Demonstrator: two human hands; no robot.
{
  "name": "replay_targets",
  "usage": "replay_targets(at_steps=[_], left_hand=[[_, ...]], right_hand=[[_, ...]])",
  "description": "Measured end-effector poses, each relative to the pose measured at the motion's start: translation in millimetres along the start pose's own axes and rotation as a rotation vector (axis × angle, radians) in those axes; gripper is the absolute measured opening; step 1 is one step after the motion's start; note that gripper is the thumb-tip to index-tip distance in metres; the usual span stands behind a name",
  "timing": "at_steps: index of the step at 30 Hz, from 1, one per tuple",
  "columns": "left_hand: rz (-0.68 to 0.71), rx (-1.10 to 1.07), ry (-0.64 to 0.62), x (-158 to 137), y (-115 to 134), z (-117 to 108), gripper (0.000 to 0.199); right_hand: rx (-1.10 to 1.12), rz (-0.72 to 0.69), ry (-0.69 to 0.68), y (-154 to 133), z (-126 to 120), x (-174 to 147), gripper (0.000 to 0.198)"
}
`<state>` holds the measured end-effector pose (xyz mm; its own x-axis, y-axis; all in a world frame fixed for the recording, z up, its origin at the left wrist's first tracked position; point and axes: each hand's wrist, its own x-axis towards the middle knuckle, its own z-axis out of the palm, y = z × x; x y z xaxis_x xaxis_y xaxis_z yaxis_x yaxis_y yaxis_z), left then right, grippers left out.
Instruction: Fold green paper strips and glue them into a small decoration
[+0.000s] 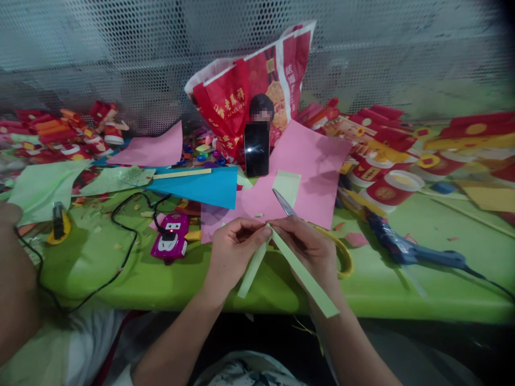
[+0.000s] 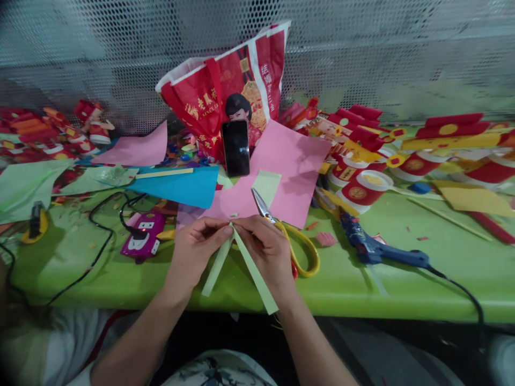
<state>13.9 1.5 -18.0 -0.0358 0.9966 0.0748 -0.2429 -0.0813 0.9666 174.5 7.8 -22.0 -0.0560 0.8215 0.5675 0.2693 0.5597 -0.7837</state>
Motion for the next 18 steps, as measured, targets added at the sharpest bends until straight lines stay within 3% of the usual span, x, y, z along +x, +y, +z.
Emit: replay_targets(at_steps=[8,15,18], left_hand=[[-0.051,-0.098,-0.038,2,-3,-2,0.015],[-0.053,-0.179,-0.005,2,-4,-2,0.016],[-0.065,-0.230,0.051,3,-6,-3,0.017]], right_hand=[[0.027,0.004,-0.038,-6,-2,1,0.023],[0.191,0.141,-0.021,-4,1,-2,0.023],[0.279,0.230,-0.058,-11,-1,-3,0.034]])
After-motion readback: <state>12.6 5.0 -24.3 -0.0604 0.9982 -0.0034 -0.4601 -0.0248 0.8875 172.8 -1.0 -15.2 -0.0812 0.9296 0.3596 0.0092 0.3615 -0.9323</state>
